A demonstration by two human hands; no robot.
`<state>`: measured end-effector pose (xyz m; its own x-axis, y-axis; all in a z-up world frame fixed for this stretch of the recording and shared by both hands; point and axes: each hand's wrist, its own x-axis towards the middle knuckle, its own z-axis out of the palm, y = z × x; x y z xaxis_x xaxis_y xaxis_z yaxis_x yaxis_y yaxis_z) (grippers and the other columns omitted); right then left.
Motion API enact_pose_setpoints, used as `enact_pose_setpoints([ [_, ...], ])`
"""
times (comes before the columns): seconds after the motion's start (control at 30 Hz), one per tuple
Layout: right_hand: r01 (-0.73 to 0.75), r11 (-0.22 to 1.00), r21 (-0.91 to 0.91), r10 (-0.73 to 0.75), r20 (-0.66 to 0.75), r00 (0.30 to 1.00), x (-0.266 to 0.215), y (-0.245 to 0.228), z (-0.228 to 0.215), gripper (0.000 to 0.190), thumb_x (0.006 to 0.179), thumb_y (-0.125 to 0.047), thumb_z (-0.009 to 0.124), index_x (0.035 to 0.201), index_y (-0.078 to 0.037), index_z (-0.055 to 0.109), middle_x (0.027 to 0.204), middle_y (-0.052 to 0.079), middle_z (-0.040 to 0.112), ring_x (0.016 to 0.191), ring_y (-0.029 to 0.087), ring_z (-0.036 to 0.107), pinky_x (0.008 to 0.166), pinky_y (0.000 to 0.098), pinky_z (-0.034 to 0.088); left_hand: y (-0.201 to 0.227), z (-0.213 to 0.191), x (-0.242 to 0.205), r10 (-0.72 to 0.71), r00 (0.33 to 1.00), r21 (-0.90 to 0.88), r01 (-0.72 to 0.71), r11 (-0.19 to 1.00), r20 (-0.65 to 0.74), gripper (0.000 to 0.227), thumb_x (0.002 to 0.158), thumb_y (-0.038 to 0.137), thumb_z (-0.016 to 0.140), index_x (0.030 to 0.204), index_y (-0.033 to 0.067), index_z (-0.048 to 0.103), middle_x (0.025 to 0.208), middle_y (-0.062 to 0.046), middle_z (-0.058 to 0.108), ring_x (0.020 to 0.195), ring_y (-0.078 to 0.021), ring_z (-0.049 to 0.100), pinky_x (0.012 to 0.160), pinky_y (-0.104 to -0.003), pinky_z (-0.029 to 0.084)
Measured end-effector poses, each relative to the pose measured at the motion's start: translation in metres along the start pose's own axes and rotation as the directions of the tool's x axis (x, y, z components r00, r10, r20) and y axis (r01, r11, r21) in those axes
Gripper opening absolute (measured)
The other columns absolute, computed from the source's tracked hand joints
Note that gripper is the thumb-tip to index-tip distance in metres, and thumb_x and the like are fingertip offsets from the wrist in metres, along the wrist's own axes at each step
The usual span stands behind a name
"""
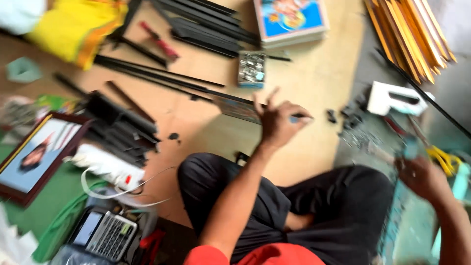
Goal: The person assembles a picture frame by attaching a hanging loop to the back with a hammer and drill, then wipes the frame. They then fit black frame strips around a printed image, securing them with a hammer and nails, and trimming excess strip with scissors.
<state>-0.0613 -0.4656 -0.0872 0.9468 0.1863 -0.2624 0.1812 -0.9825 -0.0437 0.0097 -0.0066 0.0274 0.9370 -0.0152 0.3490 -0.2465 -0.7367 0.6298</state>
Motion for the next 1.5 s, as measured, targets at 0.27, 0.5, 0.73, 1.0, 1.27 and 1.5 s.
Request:
enact_pose_setpoints([
  [0.27, 0.276, 0.887, 0.369, 0.015, -0.621, 0.783, -0.027, -0.185, -0.116, 0.031, 0.098, -0.004, 0.067, 0.127, -0.014, 0.064, 0.103, 0.012, 0.071, 0.081, 0.031, 0.069, 0.072, 0.0367, 0.055, 0.010, -0.015, 0.004, -0.043, 0.998, 0.022, 0.042, 0.999, 0.049, 0.010, 0.077, 0.043, 0.086, 0.081, 0.0363, 0.079, 0.087, 0.013, 0.075, 0.140, -0.0232, 0.045, 0.123, -0.066, -0.008],
  [0.5, 0.229, 0.928, 0.293, 0.023, -0.660, 0.751, -0.028, -0.238, -0.165, 0.048, 0.099, -0.002, 0.074, 0.145, -0.014, 0.065, 0.093, 0.012, 0.067, 0.069, 0.028, 0.064, 0.064, 0.0381, 0.051, 0.007, -0.014, 0.000, -0.025, 0.999, -0.026, 0.026, 0.999, 0.046, 0.012, 0.078, 0.042, 0.086, 0.083, 0.0357, 0.079, 0.091, 0.011, 0.074, 0.139, -0.0231, 0.045, 0.122, -0.065, -0.007],
  [0.73, 0.203, 0.955, 0.217, -0.014, -0.651, 0.759, -0.022, -0.234, -0.153, 0.044, 0.105, -0.008, 0.076, 0.146, -0.017, 0.067, 0.083, 0.008, 0.059, 0.063, 0.023, 0.058, 0.057, 0.0356, 0.045, 0.007, -0.016, 0.001, -0.060, 0.995, -0.011, 0.061, 0.998, 0.074, 0.013, 0.076, 0.041, 0.088, 0.079, 0.0327, 0.079, 0.085, 0.009, 0.073, 0.132, -0.0217, 0.050, 0.122, -0.062, -0.004],
  [1.0, 0.274, 0.941, 0.198, -0.041, -0.738, 0.674, -0.022, -0.222, -0.162, 0.042, 0.106, -0.006, 0.071, 0.146, -0.017, 0.067, 0.088, 0.005, 0.063, 0.068, 0.018, 0.059, 0.060, 0.0332, 0.046, 0.008, -0.021, 0.002, -0.023, 0.999, -0.075, 0.026, 0.997, 0.039, 0.021, 0.080, 0.040, 0.085, 0.095, 0.0279, 0.078, 0.092, 0.010, 0.075, 0.130, -0.0206, 0.051, 0.122, -0.059, 0.000],
  [1.27, 0.245, 0.969, 0.037, -0.147, -0.708, 0.691, -0.022, -0.211, -0.149, 0.034, 0.099, 0.000, 0.069, 0.129, -0.015, 0.066, 0.097, 0.004, 0.068, 0.077, 0.019, 0.064, 0.065, 0.0325, 0.046, -0.001, -0.019, -0.003, 0.090, 0.995, 0.038, -0.091, 0.995, 0.039, 0.011, 0.086, 0.037, 0.080, 0.096, 0.0307, 0.080, 0.096, 0.011, 0.076, 0.122, -0.0202, 0.056, 0.120, -0.056, 0.011],
  [1.5, 0.196, 0.979, 0.064, -0.118, -0.604, 0.788, -0.023, -0.229, -0.181, 0.045, 0.095, -0.009, 0.079, 0.138, -0.017, 0.073, 0.078, 0.005, 0.061, 0.062, 0.020, 0.058, 0.055, 0.0371, 0.046, -0.004, -0.012, -0.005, 0.090, 0.996, 0.015, -0.091, 0.996, 0.015, 0.012, 0.083, 0.036, 0.082, 0.094, 0.0301, 0.079, 0.095, 0.010, 0.075, 0.114, -0.0197, 0.058, 0.118, -0.056, 0.014],
])
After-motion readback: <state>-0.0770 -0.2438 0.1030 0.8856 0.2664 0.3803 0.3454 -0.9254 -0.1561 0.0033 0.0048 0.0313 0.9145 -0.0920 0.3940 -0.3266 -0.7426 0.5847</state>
